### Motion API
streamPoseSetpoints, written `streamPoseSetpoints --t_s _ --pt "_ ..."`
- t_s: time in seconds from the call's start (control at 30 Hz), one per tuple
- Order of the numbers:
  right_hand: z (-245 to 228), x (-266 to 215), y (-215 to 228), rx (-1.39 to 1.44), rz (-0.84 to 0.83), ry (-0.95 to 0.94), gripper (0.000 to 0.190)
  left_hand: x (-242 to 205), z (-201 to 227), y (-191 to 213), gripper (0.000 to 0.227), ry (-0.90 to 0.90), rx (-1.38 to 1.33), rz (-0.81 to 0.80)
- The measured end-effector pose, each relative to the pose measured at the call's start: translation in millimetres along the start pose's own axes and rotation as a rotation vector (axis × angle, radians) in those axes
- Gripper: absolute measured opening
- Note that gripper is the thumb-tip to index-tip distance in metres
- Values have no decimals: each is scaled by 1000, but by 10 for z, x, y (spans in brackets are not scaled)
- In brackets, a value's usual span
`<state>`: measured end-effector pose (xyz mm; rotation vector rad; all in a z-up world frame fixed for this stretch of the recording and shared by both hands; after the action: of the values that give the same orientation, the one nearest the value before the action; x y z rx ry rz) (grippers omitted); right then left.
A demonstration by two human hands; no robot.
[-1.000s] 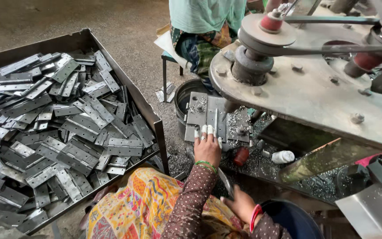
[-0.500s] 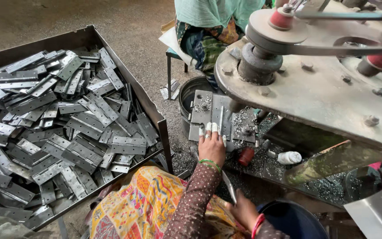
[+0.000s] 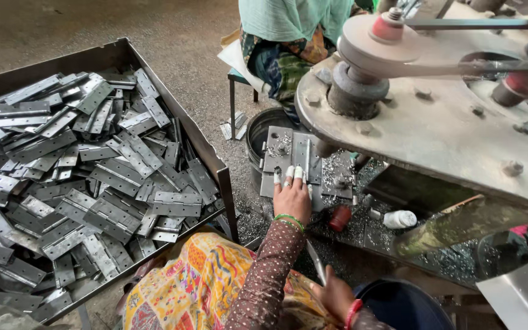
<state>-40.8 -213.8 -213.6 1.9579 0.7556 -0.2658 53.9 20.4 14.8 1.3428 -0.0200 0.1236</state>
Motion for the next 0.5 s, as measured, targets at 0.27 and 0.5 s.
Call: streamPoseSetpoints --t_s 0.27,0.5 --pt "-58 -132 24 54 -93 -76 77 342 -115 -57 27 37 -33 -144" --pt "-122 -95 63 -73 -190 -120 80 368 -71 -10 28 55 16 -171"
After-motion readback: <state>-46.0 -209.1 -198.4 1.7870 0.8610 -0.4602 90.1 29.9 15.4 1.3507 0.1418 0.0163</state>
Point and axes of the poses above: each hand's wrist, its own x-axis towards the middle knuckle, its own y-axis out of the back of the hand, z = x × y, the point moved 4 cm from there along x, towards the middle knuckle, and after that the axes turned 15 degrees about -z, right-handed, at the moved point
